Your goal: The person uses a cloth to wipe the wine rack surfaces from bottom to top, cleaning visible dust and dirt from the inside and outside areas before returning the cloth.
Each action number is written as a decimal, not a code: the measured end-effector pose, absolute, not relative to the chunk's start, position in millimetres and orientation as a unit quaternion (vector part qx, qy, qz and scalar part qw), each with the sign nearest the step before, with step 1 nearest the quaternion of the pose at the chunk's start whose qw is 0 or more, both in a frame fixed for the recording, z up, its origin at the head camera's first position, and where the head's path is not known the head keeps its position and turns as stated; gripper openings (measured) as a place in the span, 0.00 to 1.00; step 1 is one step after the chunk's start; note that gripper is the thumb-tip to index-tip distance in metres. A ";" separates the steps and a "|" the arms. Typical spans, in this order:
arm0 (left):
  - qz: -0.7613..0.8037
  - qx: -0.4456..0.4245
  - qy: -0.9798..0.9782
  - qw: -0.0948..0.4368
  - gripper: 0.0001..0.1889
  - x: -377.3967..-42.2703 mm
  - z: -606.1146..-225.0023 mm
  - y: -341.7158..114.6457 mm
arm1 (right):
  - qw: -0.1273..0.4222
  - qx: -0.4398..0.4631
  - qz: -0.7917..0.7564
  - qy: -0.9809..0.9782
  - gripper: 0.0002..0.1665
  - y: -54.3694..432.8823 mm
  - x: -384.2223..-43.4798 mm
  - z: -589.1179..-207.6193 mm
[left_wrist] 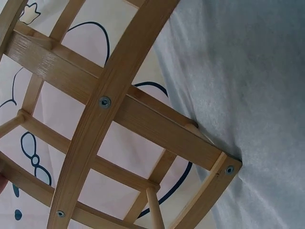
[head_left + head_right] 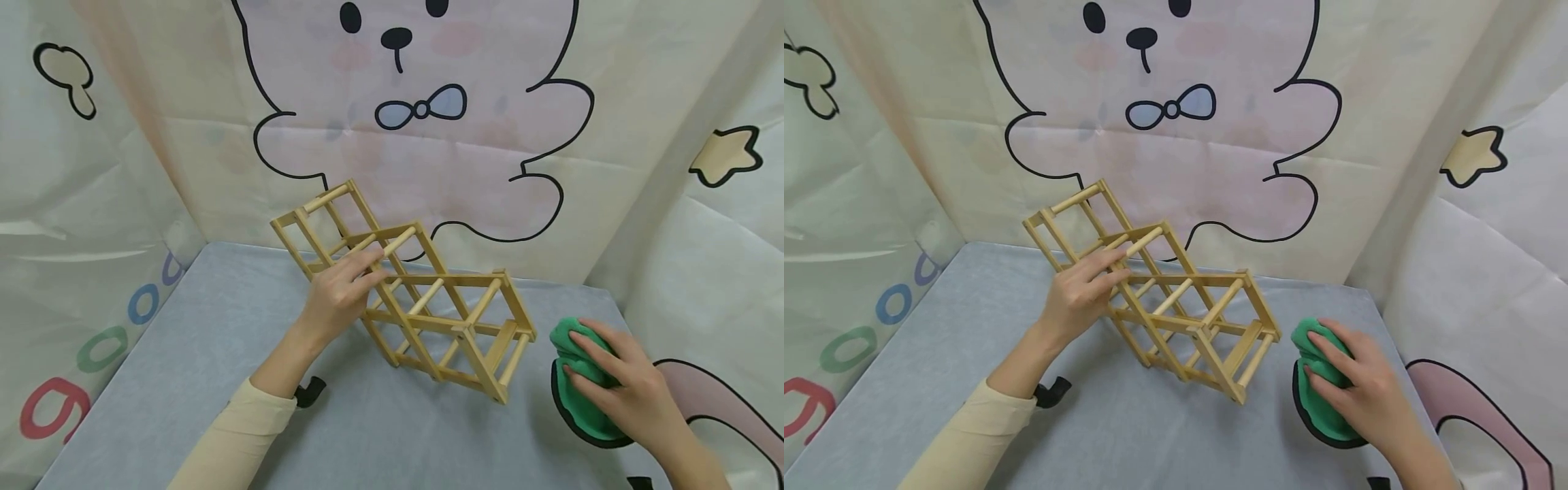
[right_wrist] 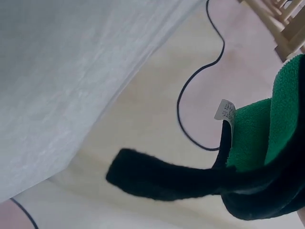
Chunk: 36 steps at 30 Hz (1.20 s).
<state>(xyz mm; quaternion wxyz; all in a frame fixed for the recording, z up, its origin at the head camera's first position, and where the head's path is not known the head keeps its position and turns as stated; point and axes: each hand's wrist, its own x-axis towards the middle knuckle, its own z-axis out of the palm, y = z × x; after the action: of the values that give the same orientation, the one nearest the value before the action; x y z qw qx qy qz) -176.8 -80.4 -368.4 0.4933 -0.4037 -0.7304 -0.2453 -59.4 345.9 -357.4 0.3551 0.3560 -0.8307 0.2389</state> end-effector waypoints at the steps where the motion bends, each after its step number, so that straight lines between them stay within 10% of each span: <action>1: -0.240 -0.404 -0.731 0.495 0.13 -176.1 -368.8 -80.9 | 0.355 0.362 0.240 -0.828 0.35 342.0 -58.6 -356.0; 36: -0.262 -0.386 -0.749 0.470 0.07 -167.2 -373.8 -76.3 | 0.293 0.410 0.163 -0.848 0.30 295.1 -45.5 -369.6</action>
<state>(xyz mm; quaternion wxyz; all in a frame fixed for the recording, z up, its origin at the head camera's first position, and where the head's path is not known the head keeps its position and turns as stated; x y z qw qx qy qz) -167.2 -76.3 -373.8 0.4702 -0.3857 -0.7493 -0.2620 -45.5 295.1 -369.6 0.2926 0.4100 -0.8482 0.1635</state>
